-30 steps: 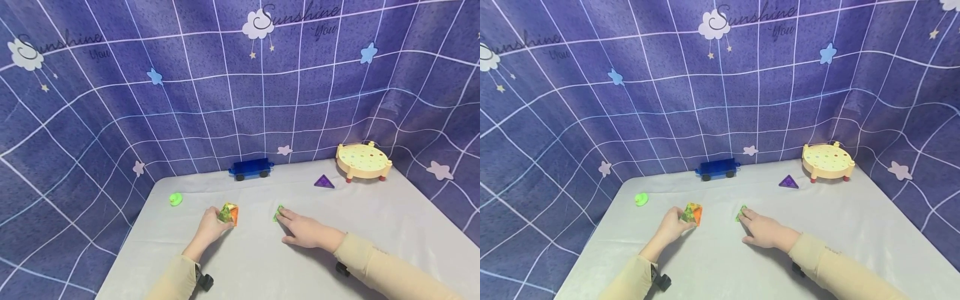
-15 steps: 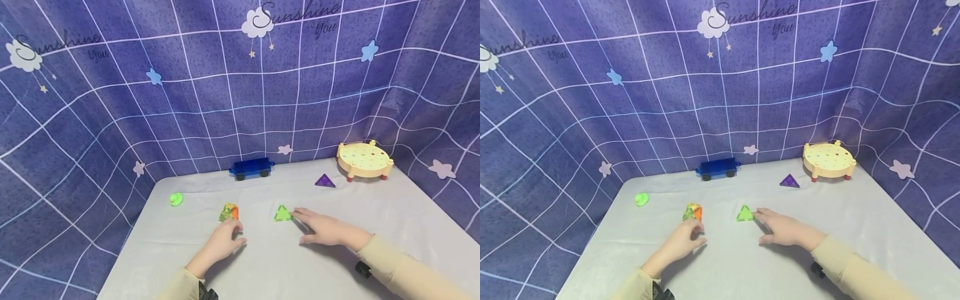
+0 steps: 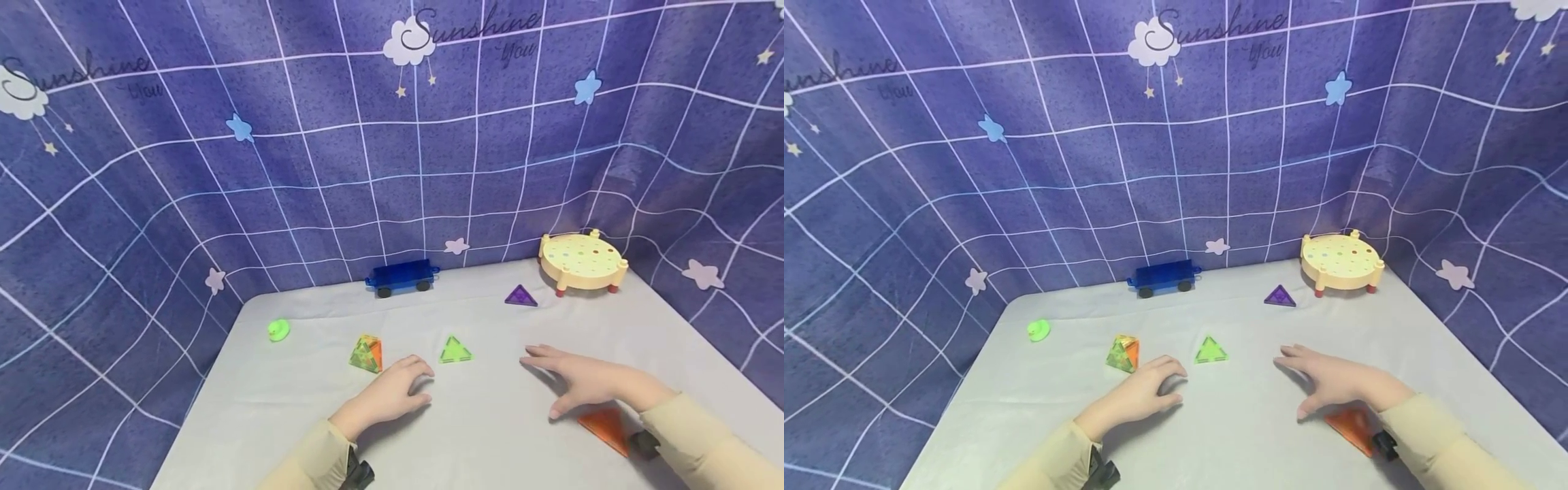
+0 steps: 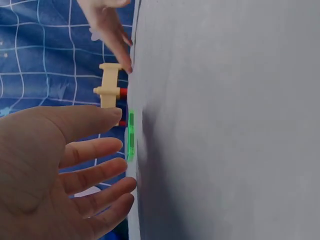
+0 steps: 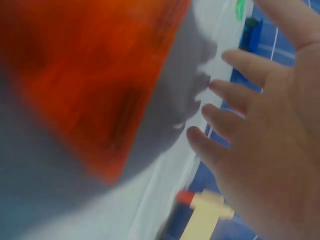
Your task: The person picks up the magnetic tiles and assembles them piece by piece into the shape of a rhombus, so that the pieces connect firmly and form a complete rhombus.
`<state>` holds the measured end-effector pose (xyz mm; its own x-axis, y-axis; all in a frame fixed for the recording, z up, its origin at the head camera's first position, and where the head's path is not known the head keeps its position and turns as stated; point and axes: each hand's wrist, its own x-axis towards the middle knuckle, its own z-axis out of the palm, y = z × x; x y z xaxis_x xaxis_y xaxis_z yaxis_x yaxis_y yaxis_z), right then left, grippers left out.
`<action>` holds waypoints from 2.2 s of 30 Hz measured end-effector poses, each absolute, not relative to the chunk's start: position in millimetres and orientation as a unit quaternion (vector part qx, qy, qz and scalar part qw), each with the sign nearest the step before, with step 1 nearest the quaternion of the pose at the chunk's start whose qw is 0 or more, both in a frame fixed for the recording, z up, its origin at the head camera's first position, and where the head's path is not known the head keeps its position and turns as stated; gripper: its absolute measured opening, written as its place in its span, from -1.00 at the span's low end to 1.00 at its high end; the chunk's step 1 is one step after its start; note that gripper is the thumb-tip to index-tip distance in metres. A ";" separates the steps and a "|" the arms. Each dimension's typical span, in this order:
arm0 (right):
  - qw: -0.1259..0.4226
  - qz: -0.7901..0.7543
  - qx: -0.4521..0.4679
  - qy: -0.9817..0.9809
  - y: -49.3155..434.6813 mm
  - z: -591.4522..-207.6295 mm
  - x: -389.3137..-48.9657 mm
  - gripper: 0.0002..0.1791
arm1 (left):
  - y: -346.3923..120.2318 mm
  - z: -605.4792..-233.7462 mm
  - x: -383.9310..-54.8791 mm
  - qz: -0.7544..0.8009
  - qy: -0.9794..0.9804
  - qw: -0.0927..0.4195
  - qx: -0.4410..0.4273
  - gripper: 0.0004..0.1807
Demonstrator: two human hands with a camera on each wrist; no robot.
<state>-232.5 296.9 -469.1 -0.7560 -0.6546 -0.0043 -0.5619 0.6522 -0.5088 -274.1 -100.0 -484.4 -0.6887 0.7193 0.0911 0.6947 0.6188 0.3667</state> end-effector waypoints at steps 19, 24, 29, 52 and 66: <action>0.010 -0.254 -0.379 0.890 357.5 -492.4 -195.9 0.06 | -99.1 -486.3 -276.3 0.195 0.897 0.031 0.395 -0.60; -0.067 -0.209 -0.395 0.892 347.8 -499.3 -197.1 -0.05 | -99.1 -487.9 -277.2 0.194 0.898 0.032 0.394 -0.60; -0.063 -0.177 -0.369 0.910 334.3 -500.5 -204.6 -0.15 | -96.6 -489.3 -278.9 0.193 0.897 0.031 0.396 -0.60; 0.023 -0.183 -0.336 0.923 261.9 -485.8 -277.7 -0.17 | -64.2 -479.0 -311.9 0.188 0.901 0.004 0.390 -0.49; -0.034 -0.206 -0.367 0.906 278.2 -487.8 -263.4 -0.20 | -47.4 -485.2 -333.6 0.145 0.924 0.036 0.352 -0.23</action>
<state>-263.4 278.2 -487.8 -0.7281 -0.6513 0.2139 -0.6797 0.6453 -0.3487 -333.6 -47.4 -485.2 -0.7494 0.6612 0.0361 0.6402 0.7096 0.2941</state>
